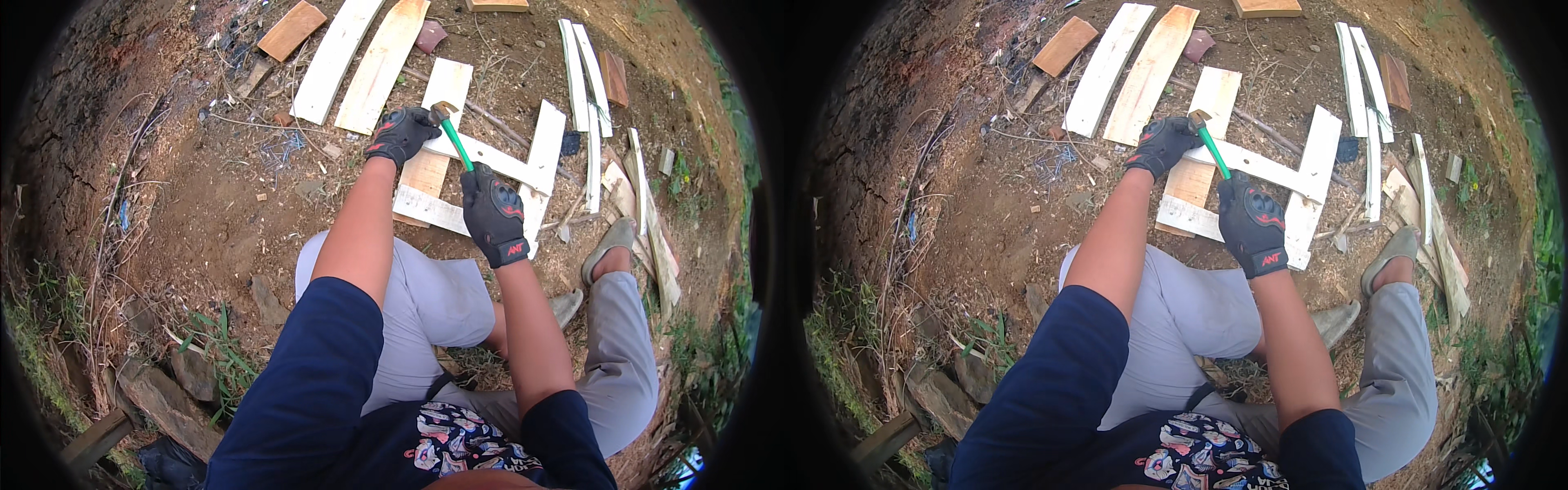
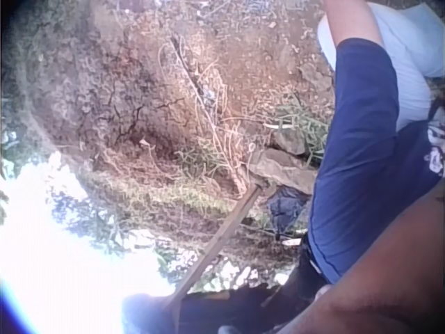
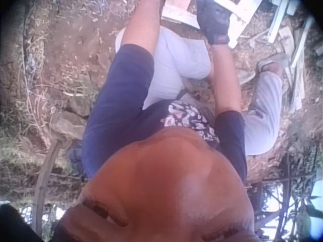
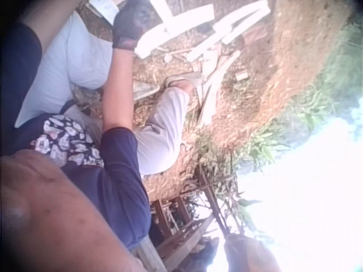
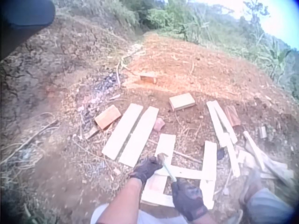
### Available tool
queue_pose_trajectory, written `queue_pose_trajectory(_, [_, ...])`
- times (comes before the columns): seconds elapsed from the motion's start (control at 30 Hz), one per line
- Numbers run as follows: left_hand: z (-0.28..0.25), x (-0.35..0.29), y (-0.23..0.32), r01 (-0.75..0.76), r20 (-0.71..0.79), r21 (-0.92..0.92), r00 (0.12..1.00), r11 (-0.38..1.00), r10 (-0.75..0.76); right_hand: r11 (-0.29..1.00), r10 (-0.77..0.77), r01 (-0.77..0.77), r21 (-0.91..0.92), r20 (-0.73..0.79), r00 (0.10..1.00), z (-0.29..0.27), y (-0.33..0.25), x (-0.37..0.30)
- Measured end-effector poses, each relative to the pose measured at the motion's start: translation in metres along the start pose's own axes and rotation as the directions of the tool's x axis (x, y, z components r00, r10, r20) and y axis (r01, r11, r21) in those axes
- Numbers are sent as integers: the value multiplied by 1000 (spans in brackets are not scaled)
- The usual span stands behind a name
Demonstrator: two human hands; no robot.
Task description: The person sits on the ground and assembles a wooden frame using planks and a hammer. They position the planks into a rectangular shape and drive nails into the joints to secure the structure.
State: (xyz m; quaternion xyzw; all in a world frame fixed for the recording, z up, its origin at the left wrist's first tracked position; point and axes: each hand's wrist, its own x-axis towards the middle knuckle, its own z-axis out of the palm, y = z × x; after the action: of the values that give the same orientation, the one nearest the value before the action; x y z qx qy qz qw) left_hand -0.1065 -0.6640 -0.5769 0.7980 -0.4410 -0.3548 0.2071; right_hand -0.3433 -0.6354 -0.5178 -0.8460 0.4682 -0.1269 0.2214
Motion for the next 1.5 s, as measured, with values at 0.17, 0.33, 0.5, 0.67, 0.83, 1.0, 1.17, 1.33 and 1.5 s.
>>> queue_pose_trajectory(0.17, [2,1,-5,16,18,-9,1000,1000,-16,998,5,2,69,-99,995,-6,-14,-5])
queue_pose_trajectory(0.33, [2,0,-2,15,39,-70,999,997,-12,997,66,-67,27,28,997,13,6,-7])
queue_pose_trajectory(0.5, [-8,-2,-5,-10,48,-4,999,1000,10,991,81,-72,111,-80,994,-1,-8,-10])
queue_pose_trajectory(0.67, [-48,-10,29,131,49,321,987,938,-155,996,84,-81,49,-72,994,6,16,-19])
queue_pose_trajectory(0.83, [-41,1,9,132,241,486,930,864,-277,998,-3,7,67,-58,998,13,17,-23])
queue_pose_trajectory(1.0, [-16,7,-11,164,188,453,943,876,-274,994,-57,61,93,-54,997,2,1,-23])
queue_pose_trajectory(1.17, [-12,9,-15,168,212,413,938,895,-274,997,-20,29,74,-130,991,11,-6,-21])
queue_pose_trajectory(1.33, [-12,6,-15,139,219,425,943,894,-250,997,6,1,77,-85,996,10,-4,-13])
queue_pose_trajectory(1.5, [-13,5,-9,115,235,438,943,892,-237,977,-26,83,195,-276,961,8,-16,-23])
